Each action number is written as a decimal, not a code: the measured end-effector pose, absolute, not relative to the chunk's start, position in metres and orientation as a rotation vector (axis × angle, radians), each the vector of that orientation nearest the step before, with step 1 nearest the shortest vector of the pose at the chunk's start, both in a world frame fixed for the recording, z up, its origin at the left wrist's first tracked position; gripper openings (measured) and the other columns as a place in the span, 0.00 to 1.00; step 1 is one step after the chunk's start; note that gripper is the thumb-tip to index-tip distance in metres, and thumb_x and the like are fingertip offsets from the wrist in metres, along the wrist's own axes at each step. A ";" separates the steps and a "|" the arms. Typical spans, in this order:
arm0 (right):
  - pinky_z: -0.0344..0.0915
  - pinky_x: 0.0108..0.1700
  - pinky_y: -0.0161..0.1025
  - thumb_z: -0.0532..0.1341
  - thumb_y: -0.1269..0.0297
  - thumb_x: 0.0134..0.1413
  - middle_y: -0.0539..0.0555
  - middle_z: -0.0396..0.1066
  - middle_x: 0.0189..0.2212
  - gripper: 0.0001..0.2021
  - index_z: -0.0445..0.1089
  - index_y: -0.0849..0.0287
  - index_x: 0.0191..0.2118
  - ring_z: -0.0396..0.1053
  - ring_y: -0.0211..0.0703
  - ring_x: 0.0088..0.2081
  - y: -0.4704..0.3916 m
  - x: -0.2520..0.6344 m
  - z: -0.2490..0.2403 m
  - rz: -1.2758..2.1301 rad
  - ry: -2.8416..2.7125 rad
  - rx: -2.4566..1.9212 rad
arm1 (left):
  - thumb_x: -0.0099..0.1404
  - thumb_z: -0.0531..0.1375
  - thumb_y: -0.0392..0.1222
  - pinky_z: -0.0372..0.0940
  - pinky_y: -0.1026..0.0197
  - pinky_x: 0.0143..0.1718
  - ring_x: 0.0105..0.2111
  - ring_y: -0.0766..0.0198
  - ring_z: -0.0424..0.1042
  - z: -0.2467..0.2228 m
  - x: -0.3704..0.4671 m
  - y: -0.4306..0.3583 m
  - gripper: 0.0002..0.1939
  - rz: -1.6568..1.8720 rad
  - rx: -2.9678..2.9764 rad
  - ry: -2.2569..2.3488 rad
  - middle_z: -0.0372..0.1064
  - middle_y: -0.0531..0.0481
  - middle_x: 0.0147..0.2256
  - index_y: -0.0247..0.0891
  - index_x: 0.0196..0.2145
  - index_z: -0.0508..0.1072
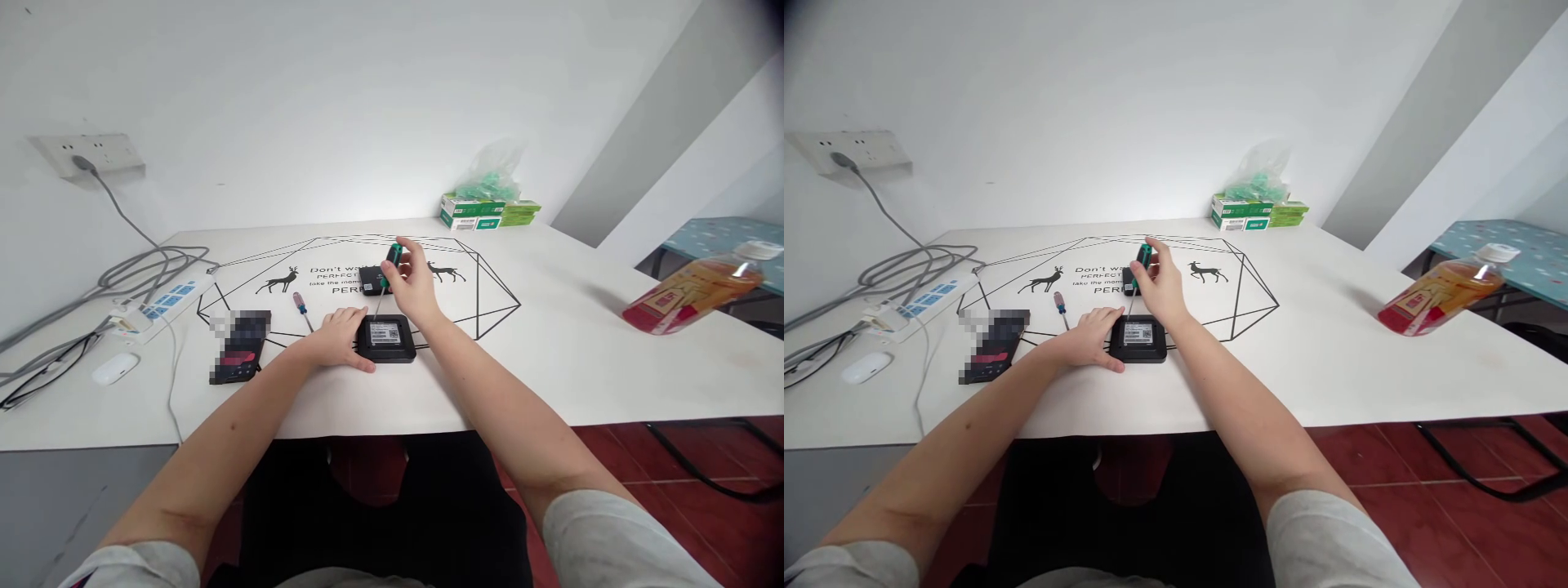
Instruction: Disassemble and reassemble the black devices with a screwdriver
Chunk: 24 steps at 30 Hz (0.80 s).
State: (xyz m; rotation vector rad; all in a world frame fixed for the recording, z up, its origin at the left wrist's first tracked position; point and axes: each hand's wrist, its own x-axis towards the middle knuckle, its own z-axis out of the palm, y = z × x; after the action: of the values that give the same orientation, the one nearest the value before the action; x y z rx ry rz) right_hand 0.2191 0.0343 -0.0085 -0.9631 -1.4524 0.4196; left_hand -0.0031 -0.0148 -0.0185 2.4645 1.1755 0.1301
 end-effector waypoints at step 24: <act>0.78 0.45 0.52 0.63 0.45 0.70 0.57 0.77 0.50 0.22 0.67 0.49 0.62 0.74 0.48 0.38 0.018 0.196 -0.009 0.245 -1.724 -0.817 | 0.45 0.69 0.86 0.48 0.29 0.74 0.75 0.22 0.49 -0.020 -0.001 -0.005 0.76 0.158 2.467 1.060 0.53 0.26 0.74 0.38 0.78 0.51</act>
State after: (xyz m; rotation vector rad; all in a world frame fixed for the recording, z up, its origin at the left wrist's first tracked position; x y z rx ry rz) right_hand 0.1960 0.0179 -0.0093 -0.8169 -1.7237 0.2446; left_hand -0.0006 -0.0048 -0.0201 2.4673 1.0595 0.1583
